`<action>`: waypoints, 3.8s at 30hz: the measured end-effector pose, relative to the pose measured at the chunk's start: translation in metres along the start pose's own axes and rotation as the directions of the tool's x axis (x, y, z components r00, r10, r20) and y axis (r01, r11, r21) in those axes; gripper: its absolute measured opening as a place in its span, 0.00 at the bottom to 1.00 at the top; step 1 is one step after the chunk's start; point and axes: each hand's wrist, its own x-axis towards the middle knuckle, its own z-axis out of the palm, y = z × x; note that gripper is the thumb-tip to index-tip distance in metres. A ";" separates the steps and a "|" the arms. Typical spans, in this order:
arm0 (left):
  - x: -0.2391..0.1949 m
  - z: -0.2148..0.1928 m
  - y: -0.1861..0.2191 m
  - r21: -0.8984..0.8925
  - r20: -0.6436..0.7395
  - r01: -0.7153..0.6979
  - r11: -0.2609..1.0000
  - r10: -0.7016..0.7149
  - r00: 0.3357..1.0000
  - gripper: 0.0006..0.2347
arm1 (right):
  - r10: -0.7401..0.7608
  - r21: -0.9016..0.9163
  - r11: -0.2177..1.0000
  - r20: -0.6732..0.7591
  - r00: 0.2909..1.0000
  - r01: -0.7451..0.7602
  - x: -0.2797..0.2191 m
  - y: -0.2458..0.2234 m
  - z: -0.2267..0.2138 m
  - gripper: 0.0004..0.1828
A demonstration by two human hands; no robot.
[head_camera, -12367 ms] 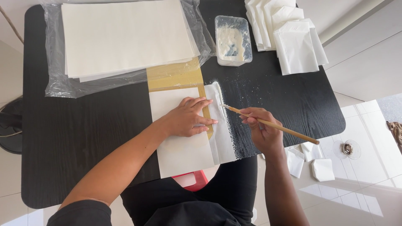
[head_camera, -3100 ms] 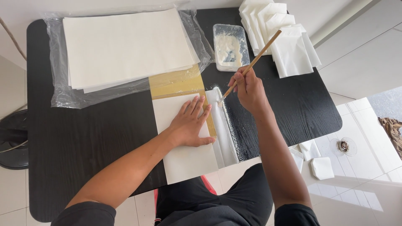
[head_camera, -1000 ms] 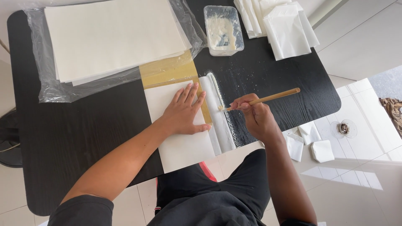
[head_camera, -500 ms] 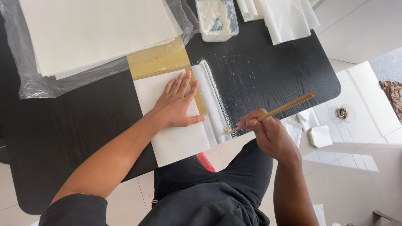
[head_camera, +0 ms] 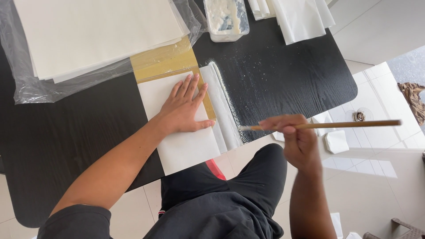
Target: The person applies white adhesive to a rectangular sheet of paper using a brush, then folds and presses the edges to form a small packet. They repeat the process by applying adhesive to the folded edges and pressing them together.
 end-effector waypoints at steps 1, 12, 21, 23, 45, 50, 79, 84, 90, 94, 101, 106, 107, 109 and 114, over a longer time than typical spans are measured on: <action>0.000 0.001 0.000 0.000 0.002 -0.005 1.000 0.005 1.000 0.47 | 0.003 -0.003 1.000 -0.003 1.000 -0.003 0.001 0.005 0.007 0.18; 0.001 0.003 -0.002 -0.021 -0.028 -0.008 1.000 0.007 1.000 0.47 | -0.009 -0.043 0.999 -0.030 1.000 0.008 0.012 0.028 0.041 0.18; 0.002 0.005 -0.003 -0.021 -0.017 -0.013 1.000 0.013 1.000 0.47 | 0.137 -0.106 0.987 0.139 0.981 -0.123 0.009 0.005 0.018 0.15; 0.002 0.003 -0.002 -0.016 -0.012 -0.011 1.000 0.011 1.000 0.47 | 0.149 -0.088 0.987 0.178 0.973 -0.135 0.010 -0.001 0.013 0.14; 0.001 0.010 -0.007 -0.022 -0.080 -0.041 0.999 0.040 0.996 0.47 | 0.168 -0.070 0.985 0.210 0.963 -0.157 0.075 0.036 0.032 0.13; 0.000 0.008 -0.007 -0.026 -0.091 -0.044 0.999 0.042 0.995 0.46 | 0.135 -0.075 0.990 0.191 0.972 -0.122 0.096 0.047 0.042 0.13; -0.013 -0.022 0.004 -0.035 0.038 -0.005 0.999 0.006 0.999 0.45 | -0.220 0.005 0.975 -0.064 0.973 0.220 0.135 0.101 0.073 0.12; -0.013 -0.020 0.005 -0.014 0.046 0.005 1.000 -0.005 0.999 0.46 | -0.193 -0.017 0.981 -0.033 0.981 0.192 0.116 0.102 0.072 0.13; -0.011 -0.016 0.004 -0.007 0.027 0.008 1.000 -0.008 1.000 0.46 | -0.125 -0.036 0.992 0.000 0.992 0.125 0.096 0.091 0.066 0.14; -0.007 -0.009 0.002 -0.001 0.009 0.004 1.000 -0.004 1.000 0.46 | -0.110 -0.088 0.990 0.033 0.993 0.113 0.085 0.082 0.057 0.14; -0.004 -0.001 0.000 -0.003 -0.017 -0.001 1.000 0.001 1.000 0.46 | -0.023 -0.113 0.993 0.094 0.995 0.034 0.071 0.054 0.046 0.15; -0.003 0.001 -0.001 -0.016 -0.016 -0.005 1.000 0.005 1.000 0.47 | 0.021 -0.105 0.994 0.130 0.991 -0.007 0.061 0.040 0.039 0.13; -0.003 0.001 -0.002 -0.016 -0.012 -0.003 1.000 0.003 1.000 0.47 | 0.026 -0.116 0.993 0.146 0.989 -0.009 0.060 0.036 0.037 0.13; -0.003 0.001 -0.002 -0.014 -0.007 -0.001 1.000 0.001 1.000 0.47 | 0.032 -0.127 0.992 0.161 0.986 -0.012 0.058 0.030 0.035 0.13; -0.002 0.002 -0.001 -0.010 0.005 0.008 1.000 -0.008 1.000 0.47 | 0.141 -0.084 0.989 0.264 0.954 -0.123 0.049 0.019 0.024 0.11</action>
